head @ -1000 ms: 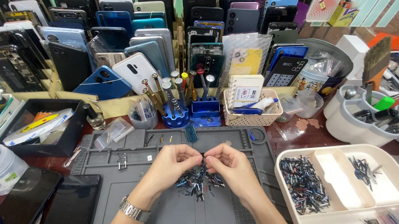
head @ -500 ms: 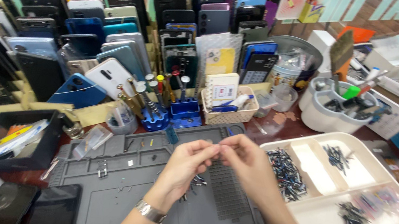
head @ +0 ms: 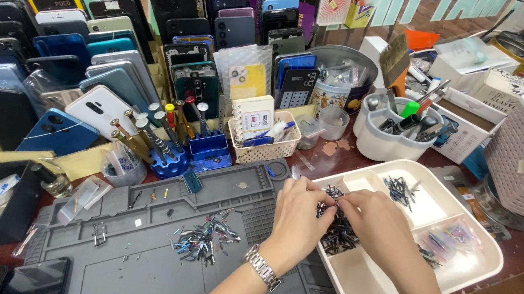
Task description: The person repeatedly picks up small electronic components from a pile on a work mat, separates them by hand, and places them into a compartmentalized tray. The person handles the components one at a time throughout the clip.
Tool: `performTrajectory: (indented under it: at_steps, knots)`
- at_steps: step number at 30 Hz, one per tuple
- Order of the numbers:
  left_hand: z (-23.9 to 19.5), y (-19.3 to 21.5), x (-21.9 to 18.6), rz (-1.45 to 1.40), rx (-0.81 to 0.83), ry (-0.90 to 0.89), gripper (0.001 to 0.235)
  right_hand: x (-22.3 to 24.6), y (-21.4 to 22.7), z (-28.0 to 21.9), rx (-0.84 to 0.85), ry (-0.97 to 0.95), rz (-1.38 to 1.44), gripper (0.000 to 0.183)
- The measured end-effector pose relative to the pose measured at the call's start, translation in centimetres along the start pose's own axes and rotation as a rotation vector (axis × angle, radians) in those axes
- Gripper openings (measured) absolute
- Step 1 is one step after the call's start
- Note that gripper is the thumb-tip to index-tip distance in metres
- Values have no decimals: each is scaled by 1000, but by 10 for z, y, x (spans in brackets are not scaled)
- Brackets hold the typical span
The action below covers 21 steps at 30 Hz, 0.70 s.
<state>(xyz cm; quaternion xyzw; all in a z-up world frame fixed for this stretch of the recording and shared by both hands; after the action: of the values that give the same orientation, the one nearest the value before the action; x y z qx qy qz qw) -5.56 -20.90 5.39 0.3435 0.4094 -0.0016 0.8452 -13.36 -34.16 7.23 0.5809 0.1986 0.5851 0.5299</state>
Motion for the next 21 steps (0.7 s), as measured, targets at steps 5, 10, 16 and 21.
performTrajectory:
  at_steps: [5,10,16,21]
  knots:
    - [-10,25,12,-81,-4,47,18,37,13,-7,-162,196,56,22]
    - [-30,89,58,-108,-7,112,19,86,-25,-13,96,55,389,23]
    - [-60,150,116,-115,-25,427,24,144,-96,-14,469,241,396,18]
    - [-73,162,133,-178,-121,471,23,156,-118,-12,491,388,245,23]
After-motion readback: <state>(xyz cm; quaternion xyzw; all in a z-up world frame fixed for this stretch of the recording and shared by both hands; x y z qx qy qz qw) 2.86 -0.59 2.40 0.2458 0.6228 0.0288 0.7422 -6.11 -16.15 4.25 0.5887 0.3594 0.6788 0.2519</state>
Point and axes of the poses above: each hand's wrist, its own z-axis towards the middle knuckle, its own y-axis out of the back of the hand, x = y × z, the point moved 4 cm from there along z, towards the middle knuckle
